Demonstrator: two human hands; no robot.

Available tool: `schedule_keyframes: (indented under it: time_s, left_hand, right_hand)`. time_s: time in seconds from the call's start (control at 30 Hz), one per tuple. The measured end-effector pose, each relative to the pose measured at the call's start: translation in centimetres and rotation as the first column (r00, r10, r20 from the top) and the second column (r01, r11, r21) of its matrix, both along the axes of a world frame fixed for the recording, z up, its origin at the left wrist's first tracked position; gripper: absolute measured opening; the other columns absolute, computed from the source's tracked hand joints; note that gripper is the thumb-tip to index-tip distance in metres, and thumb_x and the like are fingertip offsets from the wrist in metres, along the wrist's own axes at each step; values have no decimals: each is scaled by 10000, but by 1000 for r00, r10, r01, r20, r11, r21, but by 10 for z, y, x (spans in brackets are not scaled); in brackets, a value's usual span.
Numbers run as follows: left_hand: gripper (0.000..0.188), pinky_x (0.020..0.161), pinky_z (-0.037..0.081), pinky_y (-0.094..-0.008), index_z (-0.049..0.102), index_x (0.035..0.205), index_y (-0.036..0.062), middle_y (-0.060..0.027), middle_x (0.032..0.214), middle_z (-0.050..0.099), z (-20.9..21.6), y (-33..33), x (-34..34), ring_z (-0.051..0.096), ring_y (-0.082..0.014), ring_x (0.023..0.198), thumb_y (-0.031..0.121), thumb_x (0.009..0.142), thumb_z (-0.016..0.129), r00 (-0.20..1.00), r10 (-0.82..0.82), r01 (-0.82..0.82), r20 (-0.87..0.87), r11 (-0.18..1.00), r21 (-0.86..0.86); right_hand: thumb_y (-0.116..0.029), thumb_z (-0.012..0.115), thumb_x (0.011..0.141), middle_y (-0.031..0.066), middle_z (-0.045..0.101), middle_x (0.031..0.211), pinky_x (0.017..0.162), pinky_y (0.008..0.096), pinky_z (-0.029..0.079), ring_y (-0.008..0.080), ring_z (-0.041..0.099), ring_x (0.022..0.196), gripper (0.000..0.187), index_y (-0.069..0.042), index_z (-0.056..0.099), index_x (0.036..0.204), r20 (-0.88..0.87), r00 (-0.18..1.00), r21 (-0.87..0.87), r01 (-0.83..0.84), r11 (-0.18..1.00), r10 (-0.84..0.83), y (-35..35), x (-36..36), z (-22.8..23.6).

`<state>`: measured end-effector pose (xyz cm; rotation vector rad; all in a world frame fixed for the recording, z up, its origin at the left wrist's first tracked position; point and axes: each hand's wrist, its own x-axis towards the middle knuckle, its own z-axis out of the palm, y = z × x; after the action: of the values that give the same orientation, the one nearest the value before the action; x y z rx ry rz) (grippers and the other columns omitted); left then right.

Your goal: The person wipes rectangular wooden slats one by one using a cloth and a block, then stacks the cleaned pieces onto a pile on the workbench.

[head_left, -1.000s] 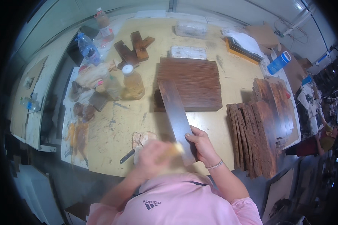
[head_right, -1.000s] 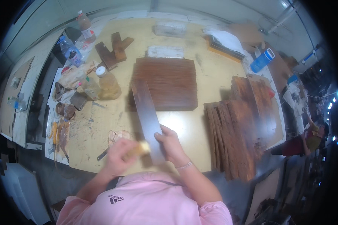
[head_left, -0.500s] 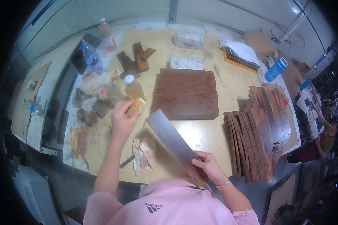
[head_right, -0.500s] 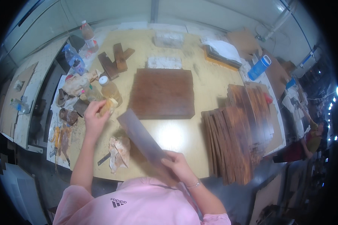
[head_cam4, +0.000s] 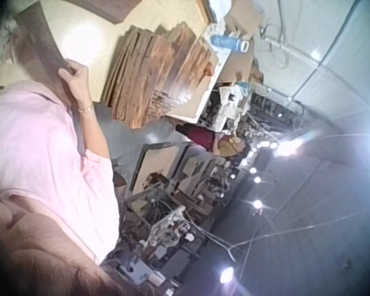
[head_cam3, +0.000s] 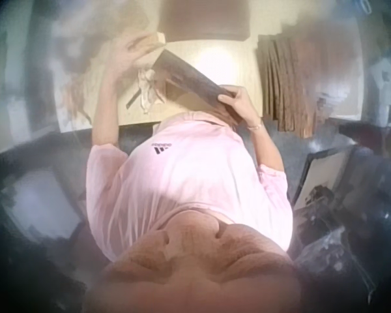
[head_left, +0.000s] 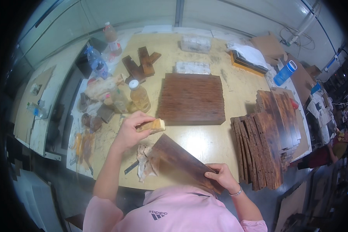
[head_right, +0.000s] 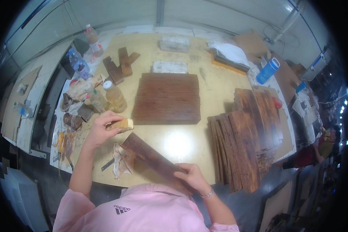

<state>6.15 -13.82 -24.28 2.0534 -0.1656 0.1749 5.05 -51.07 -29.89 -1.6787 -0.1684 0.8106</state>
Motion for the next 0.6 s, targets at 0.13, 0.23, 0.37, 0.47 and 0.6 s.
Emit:
schedule_keyframes:
  time_s: [0.13, 0.23, 0.37, 0.47, 0.6]
  left_hand:
    - [328, 808, 493, -290, 727, 1072, 8, -60, 973, 669, -10, -1, 0, 623, -160, 903, 10, 747, 770, 997, 55, -55, 46, 998, -13]
    - [368, 841, 497, -276, 699, 1120, -19, -60, 1024, 645, -24, 5, 5, 621, -148, 922, -51, 757, 742, 970, 243, -237, 27, 963, -130]
    - [379, 855, 505, -263, 655, 1176, -65, -57, 1084, 611, -23, -1, -5, 606, -125, 950, -110, 801, 686, 971, 237, -222, -18, 878, -424]
    - [368, 871, 515, -261, 636, 1204, -76, -61, 1097, 613, -6, -28, -11, 606, -122, 963, -100, 838, 676, 989, 144, -140, -42, 781, -608]
    - [367, 866, 519, -266, 645, 1192, -65, -74, 1082, 622, 16, -74, -3, 613, -133, 957, -83, 829, 697, 991, 94, -21, 92, 806, -592]
  right_hand:
    - [-67, 683, 895, 20, 701, 951, 802, 265, 513, 82, 605, 896, 273, 49, 705, 1141, -20, 999, 45, 45, 998, -44, -6, -4, -9]
    - [-157, 653, 945, -1, 674, 862, 716, 245, 499, 61, 582, 799, 228, 34, 719, 1050, -68, 995, 108, 75, 991, -68, -10, -3, -25]
    - [-344, 569, 1006, 33, 610, 728, 535, 237, 436, 83, 535, 599, 384, 22, 671, 954, -265, 960, 174, 136, 975, -87, -9, -5, -38]
    - [-437, 514, 1015, 49, 539, 633, 421, 238, 360, 111, 479, 477, 453, -11, 638, 922, -423, 904, 223, 162, 961, -54, -5, -7, -37]
    - [-480, 469, 1020, 49, 492, 588, 399, 234, 326, 117, 435, 435, 483, -28, 609, 924, -466, 885, 261, 167, 951, -28, -5, -12, -41]
